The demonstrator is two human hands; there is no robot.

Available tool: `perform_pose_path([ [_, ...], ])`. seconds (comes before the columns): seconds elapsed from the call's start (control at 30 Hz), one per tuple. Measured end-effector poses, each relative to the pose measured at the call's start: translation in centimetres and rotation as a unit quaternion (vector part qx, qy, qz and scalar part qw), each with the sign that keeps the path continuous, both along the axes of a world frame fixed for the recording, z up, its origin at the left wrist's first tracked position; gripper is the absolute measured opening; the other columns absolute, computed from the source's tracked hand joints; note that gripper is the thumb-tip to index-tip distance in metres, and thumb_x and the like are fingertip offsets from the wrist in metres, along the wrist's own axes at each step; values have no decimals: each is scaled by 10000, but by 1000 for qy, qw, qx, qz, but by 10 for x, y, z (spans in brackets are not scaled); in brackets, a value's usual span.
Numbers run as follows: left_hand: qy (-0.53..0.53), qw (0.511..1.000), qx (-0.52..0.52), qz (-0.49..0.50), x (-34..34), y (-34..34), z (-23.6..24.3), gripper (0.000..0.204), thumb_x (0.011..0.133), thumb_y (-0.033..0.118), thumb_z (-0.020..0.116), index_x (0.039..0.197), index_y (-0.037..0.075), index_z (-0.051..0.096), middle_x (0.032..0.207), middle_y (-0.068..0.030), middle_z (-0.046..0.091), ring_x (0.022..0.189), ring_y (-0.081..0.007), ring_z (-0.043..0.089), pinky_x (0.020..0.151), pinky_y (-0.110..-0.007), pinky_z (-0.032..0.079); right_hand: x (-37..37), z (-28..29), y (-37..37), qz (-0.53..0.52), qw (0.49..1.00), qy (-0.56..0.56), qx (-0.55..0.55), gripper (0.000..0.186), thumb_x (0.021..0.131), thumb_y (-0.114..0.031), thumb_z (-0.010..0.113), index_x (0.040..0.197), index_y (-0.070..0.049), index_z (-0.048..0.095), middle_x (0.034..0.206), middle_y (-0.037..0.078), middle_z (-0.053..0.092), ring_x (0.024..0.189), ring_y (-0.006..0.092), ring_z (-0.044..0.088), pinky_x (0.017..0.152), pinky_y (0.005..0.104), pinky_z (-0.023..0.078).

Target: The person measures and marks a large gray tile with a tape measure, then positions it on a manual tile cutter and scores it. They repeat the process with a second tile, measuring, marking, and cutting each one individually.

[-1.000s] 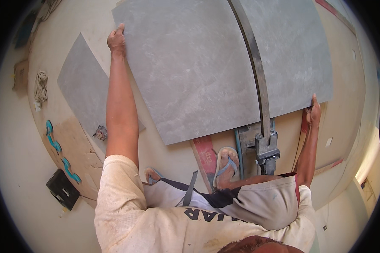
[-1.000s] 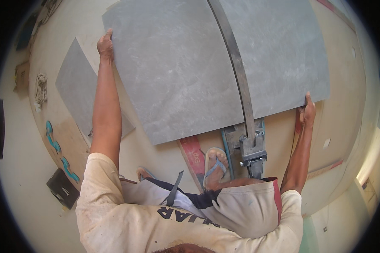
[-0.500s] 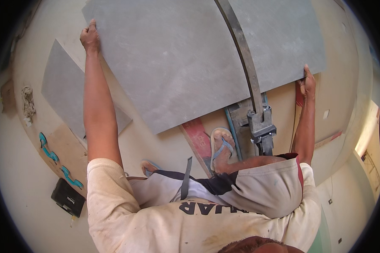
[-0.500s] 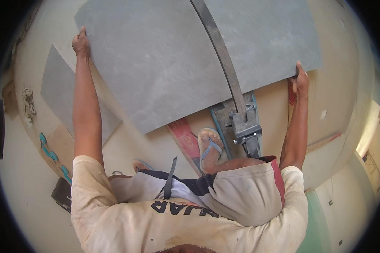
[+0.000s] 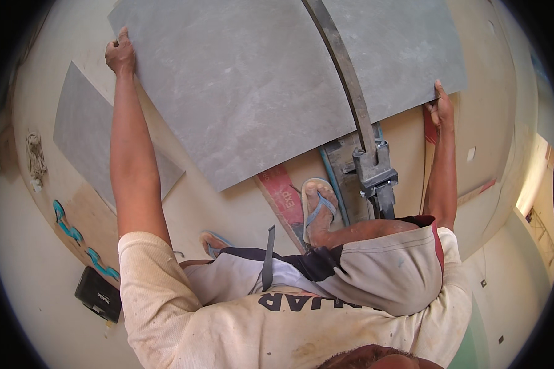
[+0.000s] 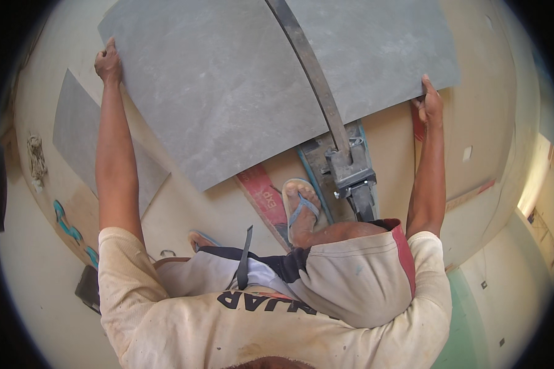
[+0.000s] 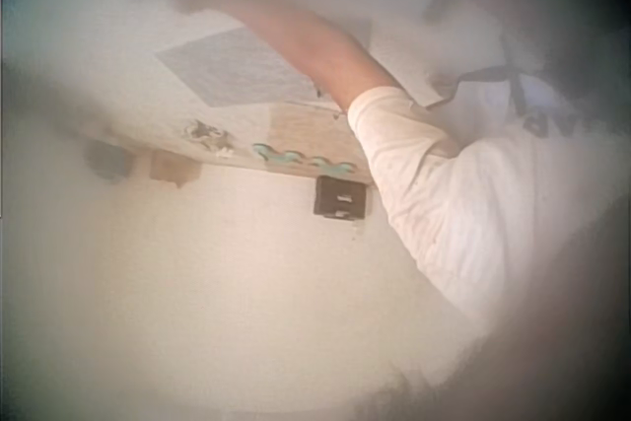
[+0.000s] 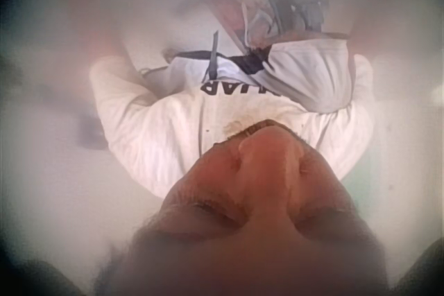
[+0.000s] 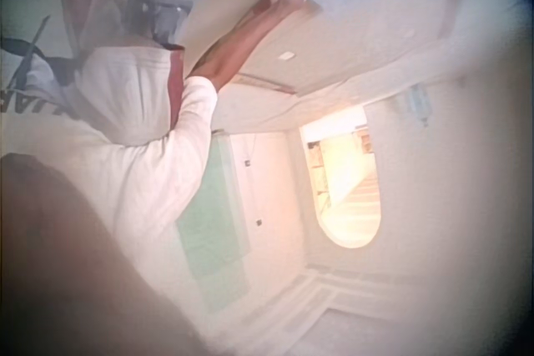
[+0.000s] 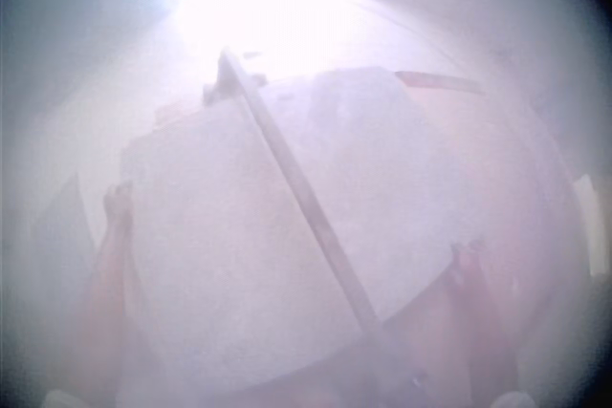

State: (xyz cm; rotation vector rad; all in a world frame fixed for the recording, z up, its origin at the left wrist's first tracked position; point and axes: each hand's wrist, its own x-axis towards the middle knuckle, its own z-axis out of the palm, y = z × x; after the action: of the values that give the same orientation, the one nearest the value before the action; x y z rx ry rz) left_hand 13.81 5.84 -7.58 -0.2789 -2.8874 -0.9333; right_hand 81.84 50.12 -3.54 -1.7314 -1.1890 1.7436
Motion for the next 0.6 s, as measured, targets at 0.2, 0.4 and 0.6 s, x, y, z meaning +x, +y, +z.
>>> perform_pose_path([
  [0.2, -12, 1000, 18, -10, -1, 4, 0, 605, 868, 556, 632, 775, -42, 652, 817, -208, 681, 818, -353, 636, 797, -409, 488, 9, -7, 6, 4, 1000, 27, -10, 426, 977, -290, 597, 1311, -37, 525, 1255, 68, 612, 1118, 214, 600, 897, 415, 522],
  [0.4, -86, 993, 80, -4, -3, 5, 2, 614, 888, 535, 624, 728, -57, 604, 760, -179, 645, 752, -298, 588, 766, -393, 475, 7, -8, 7, -8, 1000, 7, -9, 396, 981, -295, 590, 1287, -46, 549, 1247, 60, 615, 1100, 205, 606, 894, 415, 523],
  [0.6, -91, 993, 71, 1, -10, 1, 1, 602, 895, 513, 622, 728, -65, 598, 753, -158, 632, 740, -265, 571, 751, -372, 470, 1, 2, 4, 9, 1000, 4, -24, 408, 994, -325, 568, 1305, -62, 543, 1268, 37, 605, 1126, 178, 586, 936, 401, 506],
])
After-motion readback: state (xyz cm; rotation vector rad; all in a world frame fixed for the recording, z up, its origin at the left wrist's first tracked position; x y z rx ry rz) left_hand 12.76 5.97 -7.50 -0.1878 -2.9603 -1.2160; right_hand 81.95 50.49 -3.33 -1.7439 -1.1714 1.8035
